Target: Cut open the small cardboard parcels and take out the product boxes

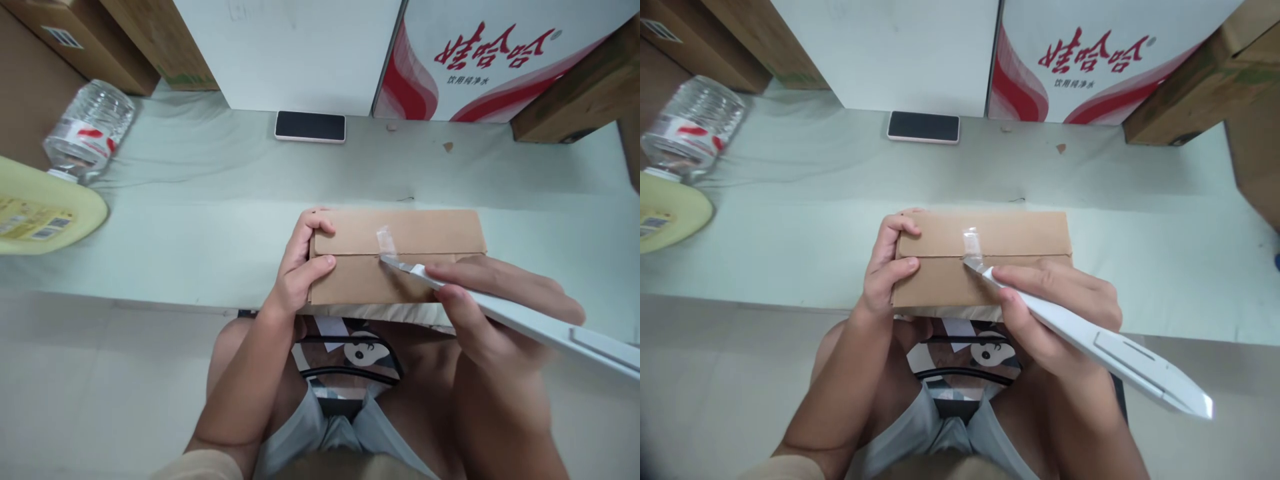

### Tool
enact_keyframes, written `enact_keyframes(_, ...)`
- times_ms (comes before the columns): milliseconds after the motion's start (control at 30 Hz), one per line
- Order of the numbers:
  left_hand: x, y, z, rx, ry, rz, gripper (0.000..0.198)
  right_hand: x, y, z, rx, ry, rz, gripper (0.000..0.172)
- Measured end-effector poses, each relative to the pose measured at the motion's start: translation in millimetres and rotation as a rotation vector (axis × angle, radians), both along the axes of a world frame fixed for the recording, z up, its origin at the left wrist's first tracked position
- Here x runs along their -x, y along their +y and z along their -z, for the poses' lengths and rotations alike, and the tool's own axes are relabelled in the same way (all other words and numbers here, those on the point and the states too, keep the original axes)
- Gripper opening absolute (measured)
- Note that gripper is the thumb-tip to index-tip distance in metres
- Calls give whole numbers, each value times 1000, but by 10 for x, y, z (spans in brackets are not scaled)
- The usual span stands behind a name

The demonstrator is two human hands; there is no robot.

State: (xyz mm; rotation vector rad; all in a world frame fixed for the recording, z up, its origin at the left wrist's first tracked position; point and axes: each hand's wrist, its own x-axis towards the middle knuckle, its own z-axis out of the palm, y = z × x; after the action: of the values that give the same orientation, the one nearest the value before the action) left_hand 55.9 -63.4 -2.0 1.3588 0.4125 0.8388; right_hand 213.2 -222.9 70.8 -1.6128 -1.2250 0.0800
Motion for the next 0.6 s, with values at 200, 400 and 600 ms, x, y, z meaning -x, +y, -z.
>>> enact_keyframes(200, -4, -11, 15, 3, -12, -12, 32, -25, 6, 8, 20, 0, -25, 14)
enact_keyframes(400, -8, -16, 28, 8, -16, -8, 32, -46, 15, 11, 43, -74, -48, 18)
enact_keyframes(600, -7, -13, 8, -5, -6, -7, 31, -10, 21, 0, 89, -63, 13, 12)
